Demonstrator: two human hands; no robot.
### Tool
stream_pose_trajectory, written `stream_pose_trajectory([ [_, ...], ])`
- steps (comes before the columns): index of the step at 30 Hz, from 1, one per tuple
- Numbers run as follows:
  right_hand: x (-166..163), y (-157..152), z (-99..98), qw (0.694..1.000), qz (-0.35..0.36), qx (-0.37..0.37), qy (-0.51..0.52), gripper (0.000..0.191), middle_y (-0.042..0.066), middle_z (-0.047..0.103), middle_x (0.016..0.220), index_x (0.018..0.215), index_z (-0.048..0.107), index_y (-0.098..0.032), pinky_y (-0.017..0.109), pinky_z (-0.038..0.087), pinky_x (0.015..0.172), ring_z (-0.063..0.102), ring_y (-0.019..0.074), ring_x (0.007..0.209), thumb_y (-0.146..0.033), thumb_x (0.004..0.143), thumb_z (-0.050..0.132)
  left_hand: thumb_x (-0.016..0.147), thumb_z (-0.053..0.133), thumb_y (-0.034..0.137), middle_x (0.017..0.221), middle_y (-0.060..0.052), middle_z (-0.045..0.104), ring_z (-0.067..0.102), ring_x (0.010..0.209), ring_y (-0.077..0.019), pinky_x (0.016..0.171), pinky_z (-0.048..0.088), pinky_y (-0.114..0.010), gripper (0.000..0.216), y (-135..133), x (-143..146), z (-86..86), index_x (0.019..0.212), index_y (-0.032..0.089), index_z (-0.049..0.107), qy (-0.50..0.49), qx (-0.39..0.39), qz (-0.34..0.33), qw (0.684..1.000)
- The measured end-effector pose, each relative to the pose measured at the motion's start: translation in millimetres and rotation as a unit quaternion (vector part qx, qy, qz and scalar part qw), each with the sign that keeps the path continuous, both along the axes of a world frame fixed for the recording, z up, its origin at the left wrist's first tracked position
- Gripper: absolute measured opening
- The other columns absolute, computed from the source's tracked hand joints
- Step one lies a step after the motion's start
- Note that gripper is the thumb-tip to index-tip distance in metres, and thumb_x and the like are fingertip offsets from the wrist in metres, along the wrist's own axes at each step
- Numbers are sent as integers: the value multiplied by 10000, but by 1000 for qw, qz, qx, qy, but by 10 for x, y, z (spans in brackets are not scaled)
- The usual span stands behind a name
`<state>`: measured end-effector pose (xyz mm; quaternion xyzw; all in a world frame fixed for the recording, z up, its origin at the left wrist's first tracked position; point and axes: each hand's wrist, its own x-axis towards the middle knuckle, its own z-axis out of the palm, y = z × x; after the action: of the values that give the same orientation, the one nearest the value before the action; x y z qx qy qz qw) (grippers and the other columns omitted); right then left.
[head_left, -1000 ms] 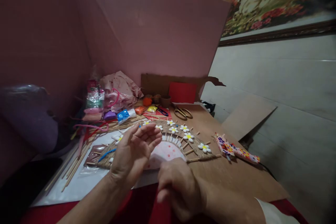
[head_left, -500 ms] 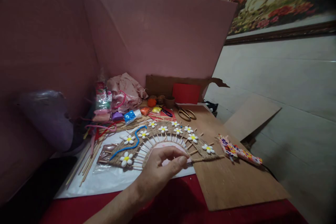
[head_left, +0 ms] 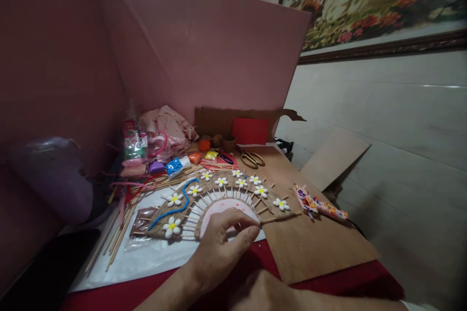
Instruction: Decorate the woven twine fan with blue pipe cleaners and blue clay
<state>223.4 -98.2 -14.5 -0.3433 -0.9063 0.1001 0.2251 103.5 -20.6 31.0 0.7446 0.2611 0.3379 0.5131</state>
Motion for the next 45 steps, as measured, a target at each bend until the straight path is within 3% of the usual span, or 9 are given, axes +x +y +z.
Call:
stream_pose_trajectory([
  [2, 36, 149, 95, 999, -32, 8, 38, 133, 40, 638, 699, 768, 599, -188, 270, 487, 540, 598, 169, 633, -272, 855, 545, 816, 548, 340, 671, -20, 563, 499, 685, -147, 660, 384, -263, 242, 34, 13, -17, 646, 172, 584, -23, 2, 55, 998],
  [5, 118, 342, 308, 978, -132, -7, 162, 122, 29, 620, 698, 761, 538, -178, 246, 464, 567, 570, 133, 615, -126, 849, 470, 814, 552, 356, 594, 23, 445, 408, 591, -116, 577, 346, -244, 294, 104, 25, -42, 594, 184, 459, -78, -20, 128, 989],
  [12, 198, 718, 458, 891, -198, -147, 380, 162, -56, 514, 530, 701, 513, -177, 186, 356, 407, 468, 71, 412, -249, 836, 563, 803, 567, 314, 576, 31, 472, 436, 549, -107, 548, 354, -236, 224, 243, -7, -53, 639, 180, 492, -128, -58, 153, 978],
  [20, 210, 822, 104, 912, -211, 59, 348, 178, -9, 539, 629, 708, 535, -175, 231, 416, 541, 509, 109, 560, -286, 837, 585, 795, 568, 333, 500, 28, 478, 420, 477, -101, 488, 331, -225, 273, 401, -3, -134, 583, 176, 498, -115, -60, 173, 976],
  [24, 273, 821, 43, 917, -207, 62, 336, 170, -19, 536, 601, 704, 545, -182, 231, 412, 548, 509, 113, 554, -268, 840, 596, 856, 481, 385, 473, 24, 436, 386, 460, -95, 473, 301, -224, 388, 420, 7, -162, 530, 174, 480, -83, -18, 187, 979],
  [29, 308, 809, 61, 942, -154, 85, 287, 305, -6, 536, 573, 664, 561, -181, 234, 379, 539, 501, 110, 539, -332, 914, 472, 738, 625, 202, 617, 4, 588, 502, 554, -111, 528, 385, -212, 39, 452, -27, -104, 709, 175, 627, -135, -16, 230, 964],
  [34, 311, 754, 67, 951, -131, 132, 247, 402, 0, 491, 528, 607, 504, -186, 248, 337, 522, 459, 115, 512, -361, 945, 372, 650, 689, 163, 581, 2, 631, 535, 500, -113, 499, 418, -216, 39, 526, -105, 87, 668, 169, 655, -198, -32, 296, 934],
  [39, 349, 735, 58, 931, -140, 142, 307, 342, 3, 491, 566, 654, 512, -190, 252, 357, 538, 463, 121, 536, -314, 940, 371, 610, 727, 155, 510, -1, 592, 506, 451, -104, 460, 393, -210, 96, 310, -50, 265, 575, 172, 639, -131, -22, 228, 965],
  [45, 387, 744, 16, 897, -167, 103, 395, 350, -1, 496, 595, 686, 520, -189, 246, 380, 528, 480, 119, 534, -352, 945, 349, 798, 551, 255, 459, 10, 505, 423, 441, -98, 443, 317, -236, 262, -208, 149, 268, 553, 210, 633, 5, 55, -20, 998],
])
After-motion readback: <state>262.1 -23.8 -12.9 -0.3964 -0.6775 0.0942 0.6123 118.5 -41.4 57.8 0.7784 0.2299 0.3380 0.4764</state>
